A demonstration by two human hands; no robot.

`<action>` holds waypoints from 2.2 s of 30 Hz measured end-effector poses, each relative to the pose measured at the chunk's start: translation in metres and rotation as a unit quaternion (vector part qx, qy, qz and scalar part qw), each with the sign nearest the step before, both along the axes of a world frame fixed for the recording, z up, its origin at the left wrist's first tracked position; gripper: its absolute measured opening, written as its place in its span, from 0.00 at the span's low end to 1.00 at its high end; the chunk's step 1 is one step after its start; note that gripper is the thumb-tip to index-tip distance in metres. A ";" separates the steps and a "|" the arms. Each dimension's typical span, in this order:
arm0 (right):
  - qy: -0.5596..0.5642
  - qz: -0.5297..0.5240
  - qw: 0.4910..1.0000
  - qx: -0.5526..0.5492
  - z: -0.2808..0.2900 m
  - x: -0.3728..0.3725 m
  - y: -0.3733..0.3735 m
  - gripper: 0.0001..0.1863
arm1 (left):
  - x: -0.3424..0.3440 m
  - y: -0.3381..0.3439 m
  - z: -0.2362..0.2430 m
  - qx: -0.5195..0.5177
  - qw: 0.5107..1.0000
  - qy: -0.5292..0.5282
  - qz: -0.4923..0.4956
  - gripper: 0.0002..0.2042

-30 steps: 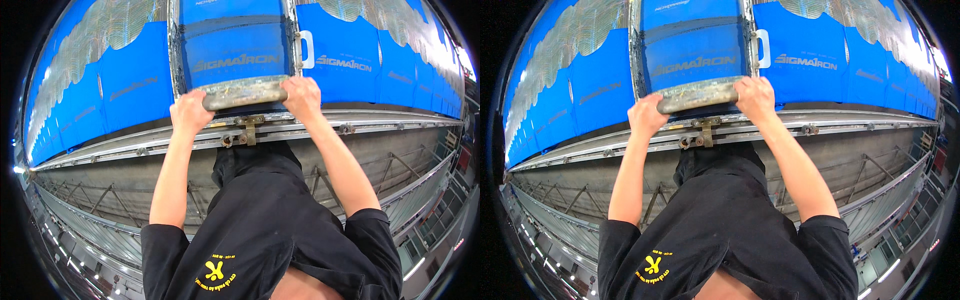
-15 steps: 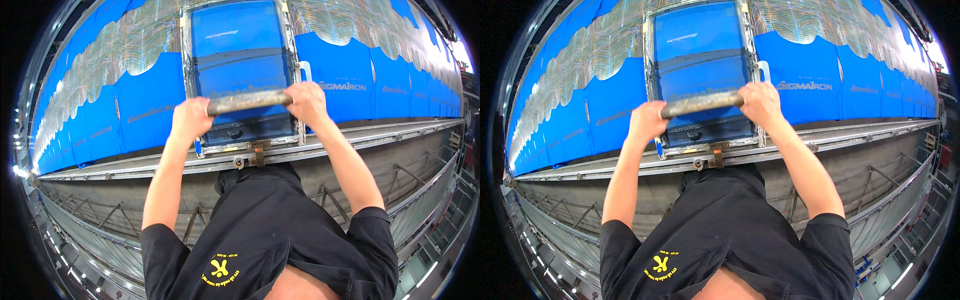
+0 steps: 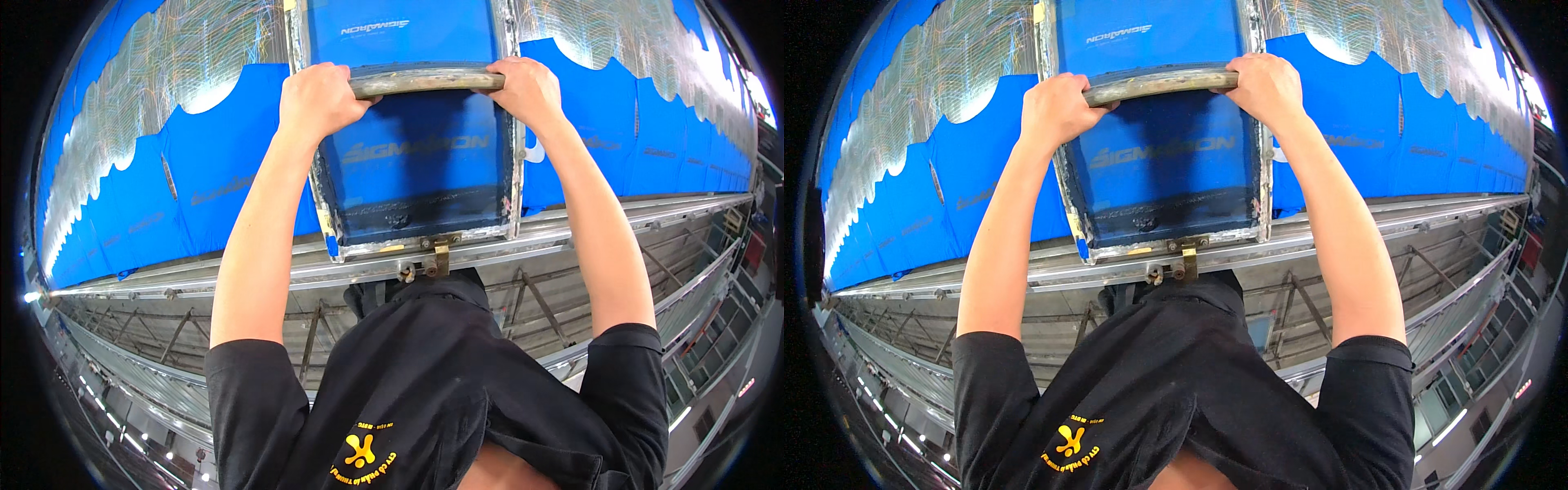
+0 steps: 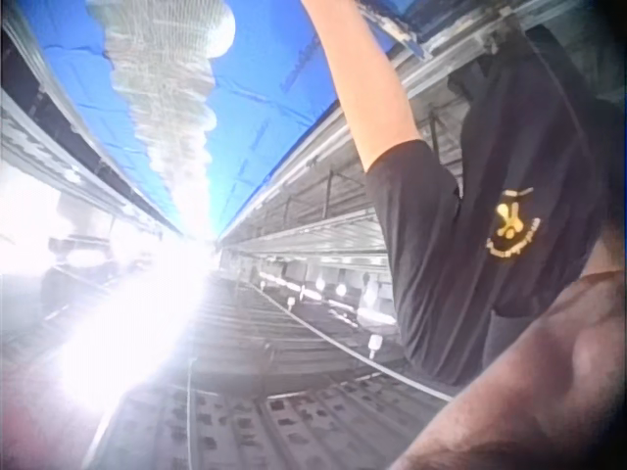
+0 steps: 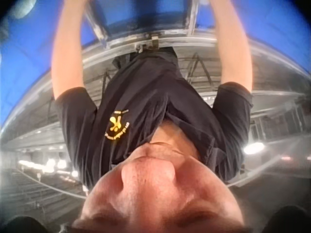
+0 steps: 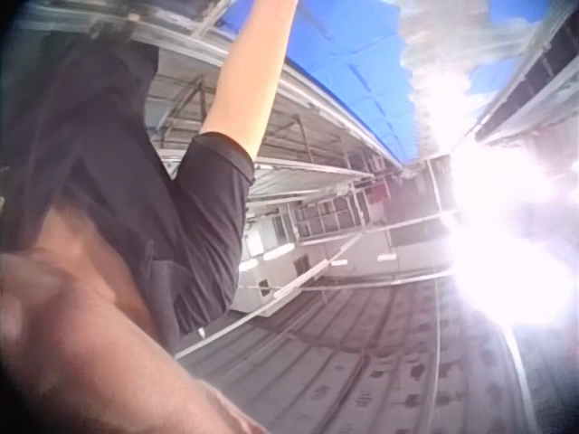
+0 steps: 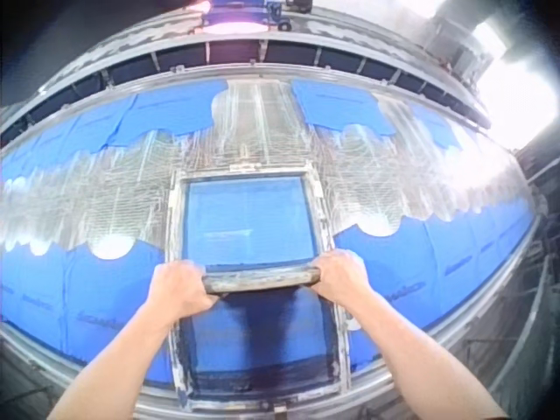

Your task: The person uses a squeegee to spread ink across a screen printing frame over a blue fabric. They repeatedly pull the squeegee across the screen, lift it, and reposition it to cover different areas of the fabric.

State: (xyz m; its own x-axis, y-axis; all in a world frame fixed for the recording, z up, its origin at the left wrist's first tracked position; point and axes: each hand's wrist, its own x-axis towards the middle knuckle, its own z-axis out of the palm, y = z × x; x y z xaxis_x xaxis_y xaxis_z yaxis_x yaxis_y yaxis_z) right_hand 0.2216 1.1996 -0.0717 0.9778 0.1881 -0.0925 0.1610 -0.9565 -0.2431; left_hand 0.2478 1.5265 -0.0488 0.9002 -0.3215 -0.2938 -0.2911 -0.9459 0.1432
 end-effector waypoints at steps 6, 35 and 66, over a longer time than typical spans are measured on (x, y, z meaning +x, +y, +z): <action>0.005 0.005 0.999 -0.034 0.008 -0.010 0.007 0.12 | -0.014 -0.006 0.014 -0.007 0.998 0.042 0.044 0.27; 0.024 0.054 0.998 0.021 0.043 -0.058 -0.002 0.15 | -0.065 0.011 0.054 0.021 0.997 0.067 -0.019 0.26; 0.015 0.060 0.996 0.058 0.013 -0.217 -0.004 0.24 | -0.216 0.022 0.013 -0.068 0.996 0.054 0.017 0.22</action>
